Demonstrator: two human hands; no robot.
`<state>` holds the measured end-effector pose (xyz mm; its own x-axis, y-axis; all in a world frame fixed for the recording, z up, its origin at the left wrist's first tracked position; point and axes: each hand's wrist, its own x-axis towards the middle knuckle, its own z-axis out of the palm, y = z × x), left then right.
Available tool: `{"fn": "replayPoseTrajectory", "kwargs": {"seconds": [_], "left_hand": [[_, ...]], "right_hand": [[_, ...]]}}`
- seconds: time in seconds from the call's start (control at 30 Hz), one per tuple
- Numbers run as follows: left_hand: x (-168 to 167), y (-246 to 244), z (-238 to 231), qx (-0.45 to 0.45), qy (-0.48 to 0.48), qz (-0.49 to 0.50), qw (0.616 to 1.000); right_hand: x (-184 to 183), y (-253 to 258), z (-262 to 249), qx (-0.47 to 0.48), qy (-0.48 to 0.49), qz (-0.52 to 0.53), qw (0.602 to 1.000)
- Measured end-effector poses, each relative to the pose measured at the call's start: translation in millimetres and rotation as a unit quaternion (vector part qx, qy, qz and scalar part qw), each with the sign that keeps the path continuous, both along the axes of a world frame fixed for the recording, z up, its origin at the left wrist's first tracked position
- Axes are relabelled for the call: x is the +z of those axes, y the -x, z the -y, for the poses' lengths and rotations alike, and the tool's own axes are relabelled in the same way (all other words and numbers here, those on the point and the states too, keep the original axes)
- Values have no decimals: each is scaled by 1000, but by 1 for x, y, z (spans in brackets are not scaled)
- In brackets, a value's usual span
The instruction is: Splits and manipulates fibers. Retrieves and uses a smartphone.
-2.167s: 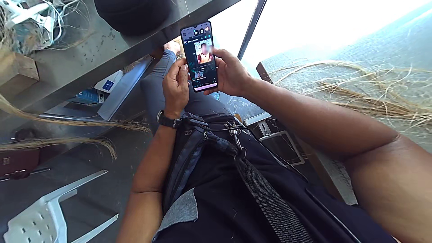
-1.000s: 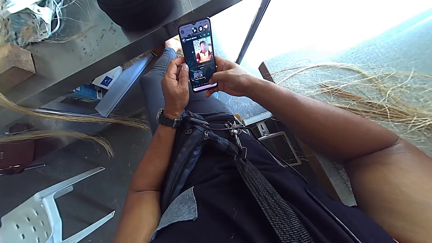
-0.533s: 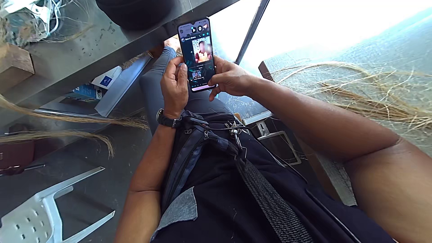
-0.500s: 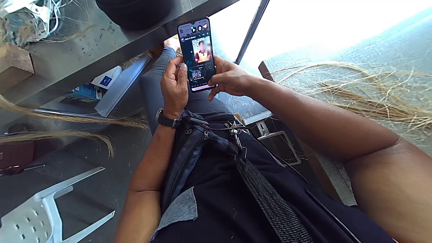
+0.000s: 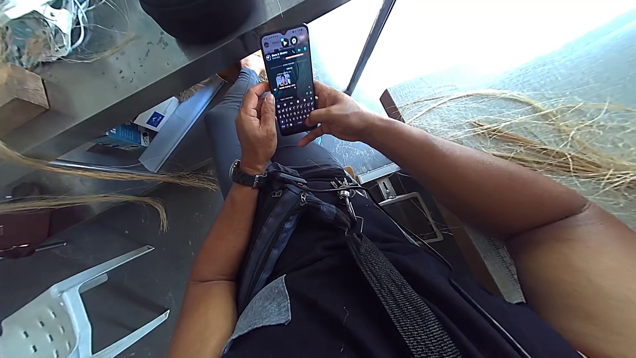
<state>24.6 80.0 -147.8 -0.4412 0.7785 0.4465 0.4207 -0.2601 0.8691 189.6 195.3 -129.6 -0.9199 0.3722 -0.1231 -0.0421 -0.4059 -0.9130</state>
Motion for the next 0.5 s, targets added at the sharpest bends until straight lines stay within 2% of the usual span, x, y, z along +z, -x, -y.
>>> {"fn": "replayPoseTrajectory", "kwargs": {"seconds": [0.5], "left_hand": [[2, 1, 1, 4, 8, -19, 1000]], "right_hand": [[0, 1, 1, -16, -2, 0, 1000]]}}
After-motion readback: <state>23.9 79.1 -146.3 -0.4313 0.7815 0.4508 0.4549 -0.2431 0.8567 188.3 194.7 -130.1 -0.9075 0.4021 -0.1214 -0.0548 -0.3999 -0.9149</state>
